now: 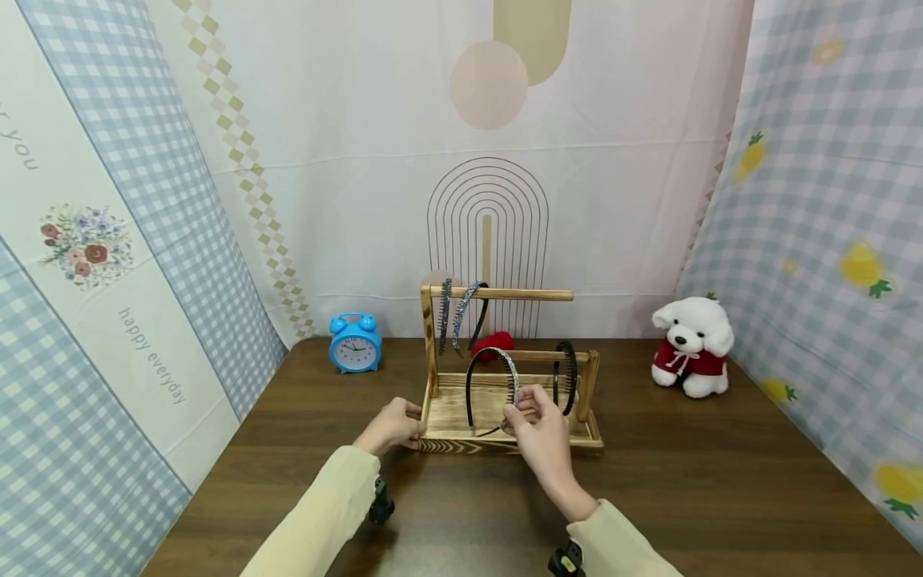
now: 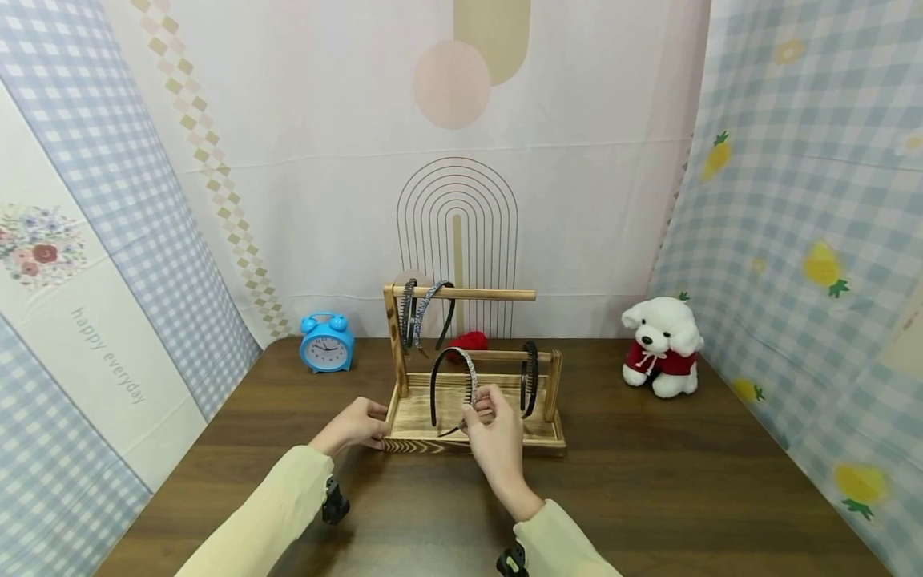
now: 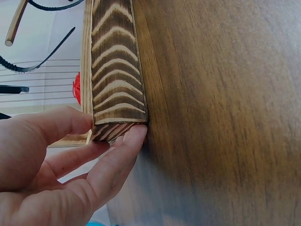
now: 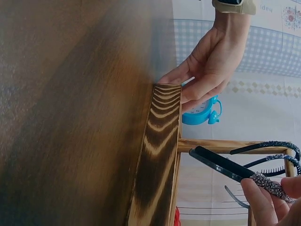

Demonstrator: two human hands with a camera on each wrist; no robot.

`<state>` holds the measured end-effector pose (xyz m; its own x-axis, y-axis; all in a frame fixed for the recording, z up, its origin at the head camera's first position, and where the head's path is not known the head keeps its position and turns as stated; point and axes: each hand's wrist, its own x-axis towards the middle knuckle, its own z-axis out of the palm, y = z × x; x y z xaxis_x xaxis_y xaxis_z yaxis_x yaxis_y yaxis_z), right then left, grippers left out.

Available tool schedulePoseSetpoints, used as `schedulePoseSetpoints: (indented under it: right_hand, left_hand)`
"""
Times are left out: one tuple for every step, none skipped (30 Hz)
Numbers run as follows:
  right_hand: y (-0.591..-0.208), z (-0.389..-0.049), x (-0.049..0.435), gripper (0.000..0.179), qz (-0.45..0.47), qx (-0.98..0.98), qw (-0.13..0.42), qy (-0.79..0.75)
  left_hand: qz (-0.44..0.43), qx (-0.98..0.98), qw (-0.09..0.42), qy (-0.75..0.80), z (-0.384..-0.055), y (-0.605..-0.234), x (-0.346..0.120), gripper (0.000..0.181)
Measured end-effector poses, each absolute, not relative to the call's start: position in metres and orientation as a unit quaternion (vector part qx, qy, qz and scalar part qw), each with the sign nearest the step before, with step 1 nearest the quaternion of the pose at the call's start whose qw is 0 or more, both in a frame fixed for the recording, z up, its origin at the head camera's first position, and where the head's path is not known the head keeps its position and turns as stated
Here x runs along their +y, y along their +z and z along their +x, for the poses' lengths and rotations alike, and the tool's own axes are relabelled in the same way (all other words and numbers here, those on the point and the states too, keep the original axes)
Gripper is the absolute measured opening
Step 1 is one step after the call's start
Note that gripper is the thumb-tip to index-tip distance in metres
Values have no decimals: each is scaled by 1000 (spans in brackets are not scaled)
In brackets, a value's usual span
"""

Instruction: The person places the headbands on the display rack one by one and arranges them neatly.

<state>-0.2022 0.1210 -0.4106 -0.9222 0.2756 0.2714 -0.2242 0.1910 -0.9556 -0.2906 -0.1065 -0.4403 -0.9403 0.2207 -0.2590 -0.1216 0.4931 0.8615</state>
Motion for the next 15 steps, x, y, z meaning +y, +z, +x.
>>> schedulePoseSetpoints:
  right_hand:
    - [-411, -203, 121, 12, -16, -745, 202, 636]
    - [-411, -203, 120, 12, -15, -744, 207, 635]
    - [-412, -204, 120, 12, -13, -745, 213, 632]
    - [-412, -205, 120, 12, -13, -744, 216, 632]
    - [-413, -205, 120, 12, -13, -743, 218, 632]
    - [-413, -206, 121, 12, -13, -743, 219, 632]
    - [-413, -207, 121, 12, -16, -742, 217, 634]
    - [-413, -207, 121, 12, -18, -742, 216, 634]
    - [-413, -207, 122, 12, -21, -742, 214, 635]
    - [-413, -208, 122, 12, -23, -739, 211, 639]
    - [-413, -208, 123, 12, -23, -739, 209, 640]
    - [-413, -208, 123, 12, -24, -738, 209, 641]
    - [-413, -209, 124, 12, -24, -738, 209, 641]
    - [-414, -209, 124, 12, -23, -738, 210, 640]
    - [-414, -210, 125, 12, -22, -738, 210, 640]
  left_hand:
    - [29, 847, 170, 503, -291, -440, -106, 52]
    - [29, 847, 170, 503, -291, -440, -106, 52]
    - [29, 846, 171, 504, -291, -440, -106, 51]
    - [29, 846, 171, 504, -290, -440, -106, 51]
    - [29, 846, 171, 504, -290, -440, -106, 51]
    - [29, 846, 171, 504, -290, -440, -106, 51]
    - [30, 847, 170, 503, -290, -440, -106, 51]
    - [31, 847, 170, 502, -290, -440, -106, 50]
    - [32, 848, 169, 501, -290, -440, -106, 50]
    - [32, 849, 168, 499, -290, -440, -106, 50]
    - [33, 850, 168, 498, -290, -440, -106, 50]
    - [34, 851, 167, 496, -290, -440, -106, 50]
    - [35, 852, 166, 495, -290, -440, -106, 50]
    - [35, 853, 166, 494, -290, -440, -106, 50]
    - [36, 853, 166, 493, -290, -440, -106, 50]
